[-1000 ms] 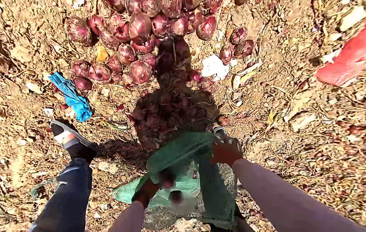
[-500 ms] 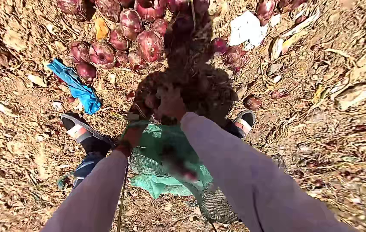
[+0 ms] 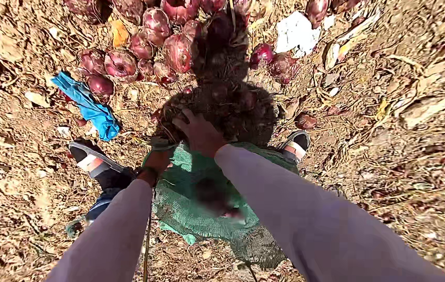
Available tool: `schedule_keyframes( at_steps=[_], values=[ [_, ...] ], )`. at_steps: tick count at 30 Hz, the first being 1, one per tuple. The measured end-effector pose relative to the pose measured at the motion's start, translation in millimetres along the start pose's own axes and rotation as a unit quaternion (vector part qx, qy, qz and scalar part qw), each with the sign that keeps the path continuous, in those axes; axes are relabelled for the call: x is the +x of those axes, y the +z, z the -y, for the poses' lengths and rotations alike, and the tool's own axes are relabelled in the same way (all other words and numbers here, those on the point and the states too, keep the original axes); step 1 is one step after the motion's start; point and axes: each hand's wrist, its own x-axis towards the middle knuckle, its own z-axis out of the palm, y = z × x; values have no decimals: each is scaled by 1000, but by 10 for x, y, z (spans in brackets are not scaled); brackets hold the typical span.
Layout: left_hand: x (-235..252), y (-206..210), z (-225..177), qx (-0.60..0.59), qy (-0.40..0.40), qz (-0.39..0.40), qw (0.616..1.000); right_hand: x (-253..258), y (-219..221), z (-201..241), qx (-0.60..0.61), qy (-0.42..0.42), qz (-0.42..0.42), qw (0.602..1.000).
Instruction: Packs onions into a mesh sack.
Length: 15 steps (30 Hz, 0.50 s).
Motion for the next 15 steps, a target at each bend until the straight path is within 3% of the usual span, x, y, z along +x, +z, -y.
schedule_keyframes(
  at_steps=[4,7,10,12,14,15],
  values=[
    [-4,-50,129,-15,33,5,999,133,168,132,5,31,30,999],
    [0,-39,47,-46,58,37,997,41,68,-16,42,28,-32,998],
    [-71,-89,10,-57,4,33,998,-633,-62,75,123,-87,-144,978],
    [-9,-119,5,-91,-28,25,995,-1157,-92,55,151,-172,-82,970],
    [13,-84,-39,-138,-18,26,990,-1366,-125,-153,127,-142,-79,978],
    [-2,-45,-101,-147,8,24,989,-1324,-146,-293,111,-68,-131,983]
  ],
)
